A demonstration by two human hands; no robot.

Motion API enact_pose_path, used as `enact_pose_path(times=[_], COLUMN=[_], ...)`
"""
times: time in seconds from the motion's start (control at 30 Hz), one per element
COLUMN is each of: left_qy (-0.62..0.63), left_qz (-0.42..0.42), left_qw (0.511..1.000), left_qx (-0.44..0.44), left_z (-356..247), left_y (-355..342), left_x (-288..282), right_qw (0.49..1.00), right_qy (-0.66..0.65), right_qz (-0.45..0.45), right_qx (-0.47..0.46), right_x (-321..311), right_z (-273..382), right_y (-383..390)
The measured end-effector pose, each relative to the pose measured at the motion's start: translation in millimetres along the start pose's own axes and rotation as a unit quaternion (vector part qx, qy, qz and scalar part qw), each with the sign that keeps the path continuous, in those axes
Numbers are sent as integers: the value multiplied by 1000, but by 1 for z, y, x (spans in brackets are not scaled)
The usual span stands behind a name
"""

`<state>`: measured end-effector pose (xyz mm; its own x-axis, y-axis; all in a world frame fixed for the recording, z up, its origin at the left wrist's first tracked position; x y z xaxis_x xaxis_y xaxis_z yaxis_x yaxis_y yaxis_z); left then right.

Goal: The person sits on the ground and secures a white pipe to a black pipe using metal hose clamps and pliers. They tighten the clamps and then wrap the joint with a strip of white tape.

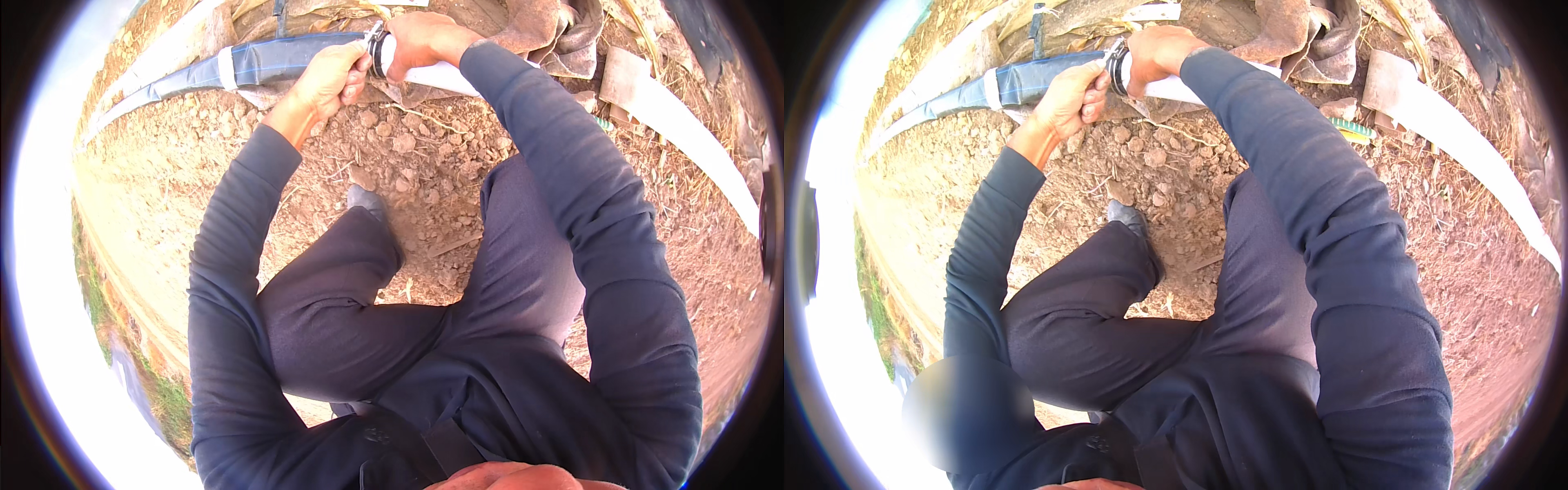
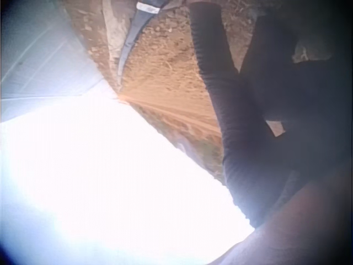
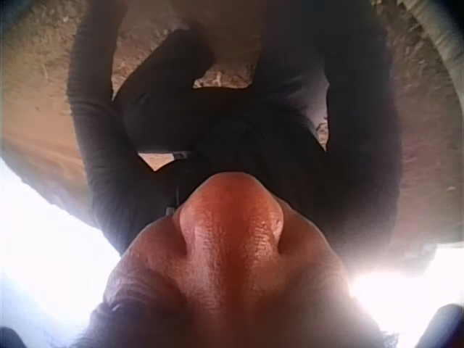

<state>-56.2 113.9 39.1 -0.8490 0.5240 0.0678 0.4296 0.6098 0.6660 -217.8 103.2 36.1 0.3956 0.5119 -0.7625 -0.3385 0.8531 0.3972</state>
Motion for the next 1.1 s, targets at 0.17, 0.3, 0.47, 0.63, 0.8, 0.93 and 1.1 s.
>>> enact_pose_path(times=[0.17,0.3,0.47,0.63,0.8,0.93,1.1], left_qy=[-710,-784,-122,95,-218,-551,-386], left_qz=[-151,-200,-94,79,16,17,-3], left_qw=[641,544,987,992,976,820,922], left_qx=[249,221,-48,-32,0,156,38], left_z=[-45,-43,-13,10,-8,-39,-22], left_y=[10,20,10,2,-8,-13,-11], left_x=[25,35,-9,10,-4,2,-8], right_qw=[1000,1000,1000,1000,1000,1000,1000], right_qy=[-2,15,-15,-6,0,-2,8], right_qz=[14,-3,13,9,1,7,-11], right_qx=[12,-11,-18,-12,5,10,-14], right_x=[2,0,0,-2,-1,5,5], right_z=[-3,-2,-1,-1,-2,-2,-4], right_y=[1,-1,0,-1,-2,0,-3])
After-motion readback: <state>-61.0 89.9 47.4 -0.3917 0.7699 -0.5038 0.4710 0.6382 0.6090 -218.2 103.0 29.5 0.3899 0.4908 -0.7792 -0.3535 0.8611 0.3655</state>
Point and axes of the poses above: each hand's wrist, its own y-axis away from the middle knuckle, its own x-axis out of the palm, z = x × y, the point moved 6 cm from there along -y, towards the middle knuckle, and after that the axes turned 1 degree about -z, right-handed, at the moved point
